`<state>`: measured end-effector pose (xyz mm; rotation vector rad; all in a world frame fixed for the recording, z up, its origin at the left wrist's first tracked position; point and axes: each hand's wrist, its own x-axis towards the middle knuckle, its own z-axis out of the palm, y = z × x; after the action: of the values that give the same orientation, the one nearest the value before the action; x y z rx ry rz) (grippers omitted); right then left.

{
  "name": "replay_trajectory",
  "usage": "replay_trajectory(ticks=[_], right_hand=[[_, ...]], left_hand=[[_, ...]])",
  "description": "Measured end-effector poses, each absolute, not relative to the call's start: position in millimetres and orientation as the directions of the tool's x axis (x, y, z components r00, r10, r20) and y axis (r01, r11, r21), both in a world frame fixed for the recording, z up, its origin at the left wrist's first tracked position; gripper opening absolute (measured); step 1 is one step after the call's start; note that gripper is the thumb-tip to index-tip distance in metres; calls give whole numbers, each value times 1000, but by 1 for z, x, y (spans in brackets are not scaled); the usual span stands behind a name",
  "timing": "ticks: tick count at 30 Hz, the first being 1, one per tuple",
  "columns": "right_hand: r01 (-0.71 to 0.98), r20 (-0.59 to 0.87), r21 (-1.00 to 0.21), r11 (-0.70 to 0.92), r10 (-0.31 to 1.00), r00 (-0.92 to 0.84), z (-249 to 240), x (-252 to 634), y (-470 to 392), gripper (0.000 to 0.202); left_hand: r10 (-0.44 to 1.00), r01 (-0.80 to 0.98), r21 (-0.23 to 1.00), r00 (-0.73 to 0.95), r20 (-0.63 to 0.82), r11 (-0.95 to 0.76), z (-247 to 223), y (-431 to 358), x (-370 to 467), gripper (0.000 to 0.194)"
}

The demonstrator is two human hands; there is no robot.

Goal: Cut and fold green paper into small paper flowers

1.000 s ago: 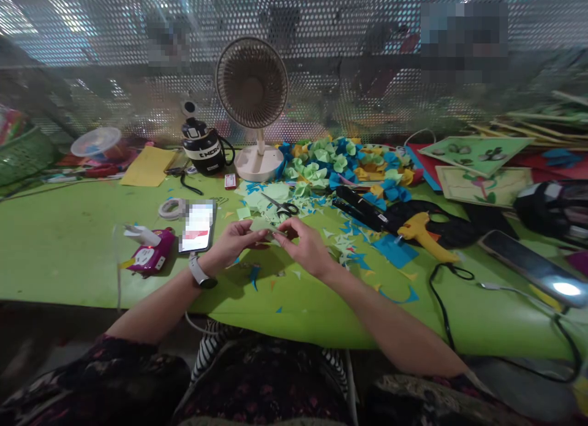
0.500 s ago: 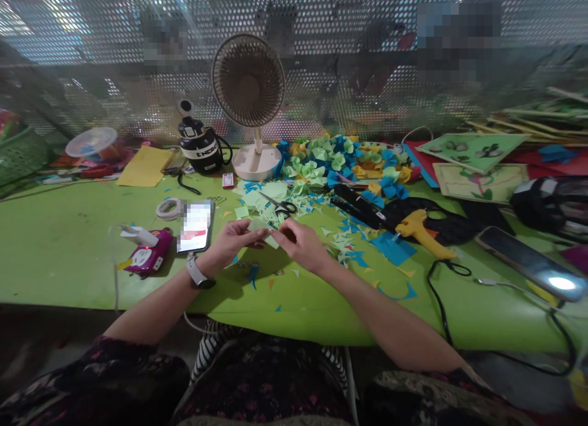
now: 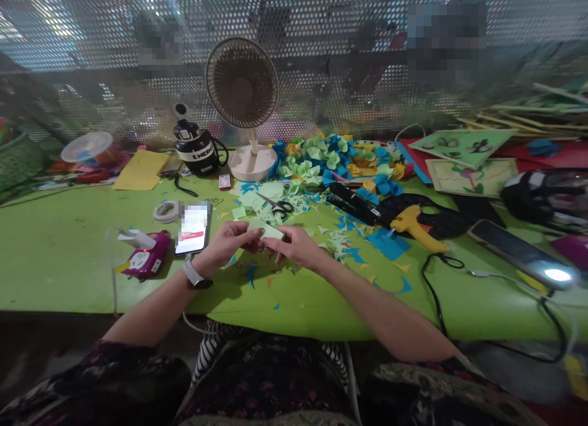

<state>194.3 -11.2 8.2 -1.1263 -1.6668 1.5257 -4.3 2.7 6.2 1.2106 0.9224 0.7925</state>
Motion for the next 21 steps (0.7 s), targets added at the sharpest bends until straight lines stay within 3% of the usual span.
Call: replay_trajectory(ticks=[8,16,21], right_hand=[[123,-121,-990,-71,878,-463,9,195,-7,32],[107,-109,-992,-62,845,-523,12,197,-12,25],[74,-102,-994,-74,854,-510,15,202,-6,31]], left_hand=[[927,-65,987,357,-117,149,6,7,-9,41],[810,41,969,541,-228,245,5,10,-16,36],[873,-18,978,454,-179,210,10,16,-23,31]])
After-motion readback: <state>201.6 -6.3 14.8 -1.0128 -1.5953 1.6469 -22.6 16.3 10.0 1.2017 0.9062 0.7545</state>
